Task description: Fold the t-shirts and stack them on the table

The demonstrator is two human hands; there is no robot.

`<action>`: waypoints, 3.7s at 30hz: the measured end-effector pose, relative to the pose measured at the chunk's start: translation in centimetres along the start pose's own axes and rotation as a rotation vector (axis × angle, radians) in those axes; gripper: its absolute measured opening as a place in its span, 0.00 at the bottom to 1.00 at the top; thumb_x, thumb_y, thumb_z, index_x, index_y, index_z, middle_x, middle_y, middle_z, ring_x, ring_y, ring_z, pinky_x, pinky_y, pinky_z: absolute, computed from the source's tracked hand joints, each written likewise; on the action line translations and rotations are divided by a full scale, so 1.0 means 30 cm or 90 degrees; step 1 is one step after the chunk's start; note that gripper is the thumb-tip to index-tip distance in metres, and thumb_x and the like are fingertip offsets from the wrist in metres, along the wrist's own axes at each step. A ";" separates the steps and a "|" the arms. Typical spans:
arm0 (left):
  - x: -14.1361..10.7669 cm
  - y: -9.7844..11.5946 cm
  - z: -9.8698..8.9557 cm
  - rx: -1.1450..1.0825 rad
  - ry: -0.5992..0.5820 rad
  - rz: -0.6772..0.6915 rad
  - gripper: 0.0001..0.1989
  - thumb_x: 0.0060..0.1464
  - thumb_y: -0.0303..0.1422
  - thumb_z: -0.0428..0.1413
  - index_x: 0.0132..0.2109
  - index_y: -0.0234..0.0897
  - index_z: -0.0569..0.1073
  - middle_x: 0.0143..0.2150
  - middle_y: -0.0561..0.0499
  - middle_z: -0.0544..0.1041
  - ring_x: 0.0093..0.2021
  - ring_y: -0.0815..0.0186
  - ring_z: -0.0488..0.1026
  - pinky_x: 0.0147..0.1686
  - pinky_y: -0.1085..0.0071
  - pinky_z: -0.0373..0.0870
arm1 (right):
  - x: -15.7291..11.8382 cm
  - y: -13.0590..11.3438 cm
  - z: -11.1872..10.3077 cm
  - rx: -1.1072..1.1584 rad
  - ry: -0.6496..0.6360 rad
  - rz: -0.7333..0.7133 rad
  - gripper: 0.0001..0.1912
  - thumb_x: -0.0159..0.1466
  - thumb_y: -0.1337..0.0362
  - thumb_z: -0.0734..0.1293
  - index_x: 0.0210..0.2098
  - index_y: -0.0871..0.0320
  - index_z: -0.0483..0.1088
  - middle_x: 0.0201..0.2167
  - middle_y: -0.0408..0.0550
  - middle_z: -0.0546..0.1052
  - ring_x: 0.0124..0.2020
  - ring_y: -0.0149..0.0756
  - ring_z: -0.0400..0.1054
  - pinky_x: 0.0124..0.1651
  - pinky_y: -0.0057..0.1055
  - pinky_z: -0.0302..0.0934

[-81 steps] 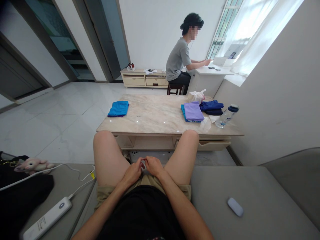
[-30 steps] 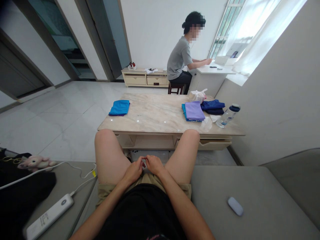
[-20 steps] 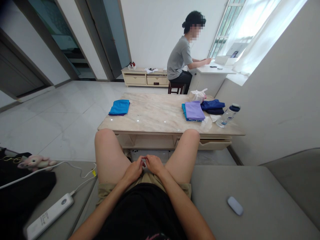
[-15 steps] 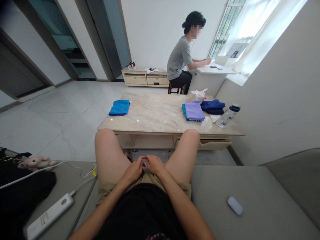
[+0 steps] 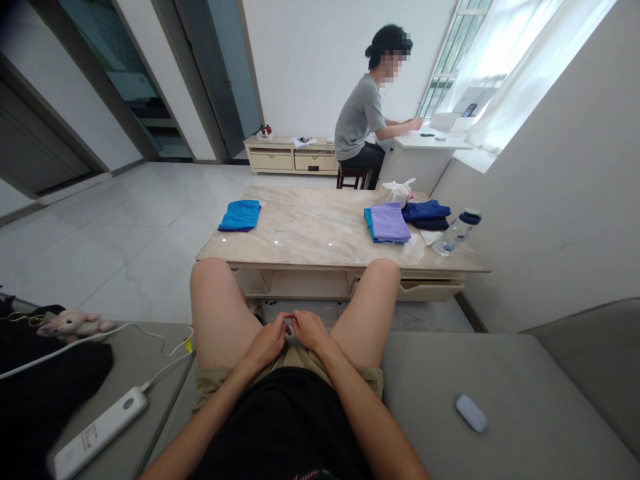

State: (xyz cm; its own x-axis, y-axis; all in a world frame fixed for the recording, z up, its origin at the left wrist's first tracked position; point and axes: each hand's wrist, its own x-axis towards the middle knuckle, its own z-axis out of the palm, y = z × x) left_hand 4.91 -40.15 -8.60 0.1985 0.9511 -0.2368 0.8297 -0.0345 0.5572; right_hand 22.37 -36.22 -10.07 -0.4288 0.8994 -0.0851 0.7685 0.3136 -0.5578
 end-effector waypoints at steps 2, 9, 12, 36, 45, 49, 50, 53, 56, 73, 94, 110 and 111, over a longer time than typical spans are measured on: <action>-0.002 0.003 -0.004 0.001 -0.002 -0.003 0.20 0.75 0.29 0.42 0.68 0.38 0.68 0.51 0.42 0.87 0.50 0.54 0.85 0.48 0.65 0.71 | -0.001 -0.002 -0.002 0.001 0.000 -0.001 0.16 0.80 0.66 0.60 0.50 0.55 0.81 0.50 0.53 0.87 0.51 0.41 0.81 0.51 0.30 0.63; -0.004 0.007 -0.008 0.001 -0.007 -0.010 0.21 0.75 0.28 0.43 0.68 0.39 0.68 0.52 0.41 0.87 0.51 0.54 0.85 0.50 0.64 0.71 | -0.002 -0.005 -0.006 0.004 -0.001 -0.003 0.15 0.79 0.66 0.61 0.50 0.55 0.81 0.50 0.53 0.87 0.52 0.41 0.81 0.51 0.30 0.63; -0.003 0.006 -0.008 0.000 -0.007 -0.013 0.21 0.75 0.29 0.43 0.68 0.39 0.68 0.52 0.42 0.87 0.52 0.55 0.85 0.50 0.65 0.71 | -0.002 -0.007 -0.007 0.004 -0.002 -0.001 0.16 0.79 0.66 0.60 0.50 0.55 0.81 0.50 0.53 0.87 0.51 0.41 0.81 0.51 0.30 0.64; -0.002 0.001 -0.004 0.001 -0.002 -0.006 0.19 0.75 0.28 0.44 0.67 0.40 0.68 0.51 0.43 0.87 0.51 0.55 0.85 0.48 0.66 0.70 | 0.000 0.003 0.005 0.001 0.000 -0.002 0.16 0.80 0.65 0.60 0.51 0.54 0.81 0.50 0.52 0.87 0.51 0.41 0.81 0.51 0.30 0.63; -0.003 0.000 -0.004 0.002 -0.002 -0.002 0.20 0.75 0.28 0.43 0.68 0.39 0.68 0.51 0.43 0.87 0.50 0.54 0.85 0.48 0.65 0.70 | 0.000 0.004 0.004 0.002 0.004 -0.006 0.16 0.80 0.65 0.60 0.50 0.55 0.81 0.49 0.53 0.87 0.51 0.41 0.81 0.51 0.30 0.63; -0.003 0.004 -0.007 0.005 -0.004 -0.009 0.20 0.75 0.28 0.43 0.68 0.39 0.68 0.51 0.42 0.87 0.51 0.55 0.85 0.48 0.65 0.71 | 0.002 0.006 0.008 0.005 0.005 -0.009 0.16 0.80 0.66 0.60 0.50 0.54 0.81 0.50 0.52 0.87 0.51 0.41 0.81 0.51 0.30 0.63; -0.003 0.004 -0.007 0.004 -0.004 -0.008 0.20 0.75 0.29 0.43 0.68 0.39 0.68 0.51 0.42 0.87 0.51 0.54 0.85 0.48 0.65 0.71 | 0.002 0.006 0.009 0.005 0.005 -0.010 0.16 0.80 0.66 0.60 0.50 0.55 0.81 0.50 0.52 0.87 0.51 0.41 0.81 0.51 0.30 0.63; -0.003 0.004 -0.006 0.000 -0.005 -0.003 0.20 0.75 0.29 0.43 0.67 0.39 0.68 0.51 0.42 0.87 0.51 0.54 0.85 0.49 0.65 0.71 | 0.002 0.006 0.011 0.003 0.003 -0.011 0.16 0.80 0.65 0.60 0.50 0.55 0.81 0.50 0.53 0.87 0.51 0.40 0.81 0.51 0.30 0.63; -0.003 0.002 -0.004 -0.001 -0.002 -0.001 0.20 0.75 0.28 0.43 0.67 0.39 0.68 0.50 0.43 0.87 0.50 0.54 0.85 0.48 0.65 0.71 | 0.002 0.006 0.010 0.004 0.003 -0.011 0.16 0.80 0.66 0.60 0.50 0.55 0.80 0.50 0.53 0.87 0.51 0.41 0.81 0.51 0.30 0.63; -0.006 0.006 -0.008 -0.001 -0.001 -0.002 0.19 0.75 0.29 0.43 0.67 0.39 0.68 0.50 0.43 0.87 0.50 0.54 0.85 0.48 0.65 0.71 | 0.000 0.004 0.005 0.003 0.009 -0.011 0.14 0.79 0.67 0.61 0.47 0.55 0.80 0.49 0.52 0.87 0.50 0.41 0.81 0.50 0.30 0.62; -0.005 0.000 -0.003 -0.009 -0.002 -0.002 0.20 0.75 0.29 0.42 0.67 0.40 0.68 0.51 0.44 0.87 0.50 0.55 0.85 0.47 0.65 0.71 | 0.003 -0.002 0.007 -0.001 0.008 -0.007 0.15 0.79 0.67 0.61 0.49 0.55 0.81 0.49 0.52 0.87 0.50 0.42 0.81 0.50 0.30 0.63; -0.009 0.011 -0.012 0.002 -0.011 -0.011 0.20 0.75 0.29 0.43 0.67 0.39 0.67 0.52 0.41 0.87 0.51 0.55 0.85 0.49 0.65 0.71 | -0.002 -0.008 -0.002 -0.002 0.008 -0.011 0.14 0.79 0.68 0.61 0.47 0.56 0.80 0.48 0.52 0.87 0.48 0.40 0.81 0.49 0.30 0.62; -0.009 0.009 -0.010 0.000 -0.008 -0.008 0.20 0.75 0.29 0.43 0.67 0.39 0.67 0.51 0.42 0.87 0.51 0.55 0.85 0.49 0.65 0.71 | -0.002 -0.010 -0.004 -0.001 0.007 -0.011 0.14 0.79 0.68 0.61 0.46 0.56 0.80 0.48 0.53 0.87 0.48 0.40 0.81 0.49 0.30 0.62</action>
State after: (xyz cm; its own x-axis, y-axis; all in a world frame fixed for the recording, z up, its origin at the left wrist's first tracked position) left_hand 4.92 -40.32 -8.14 0.1951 0.9473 -0.2539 0.8324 -0.0230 0.5538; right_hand 22.22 -36.34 -9.81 -0.4365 0.8972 -0.0669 0.7623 0.3293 -0.5572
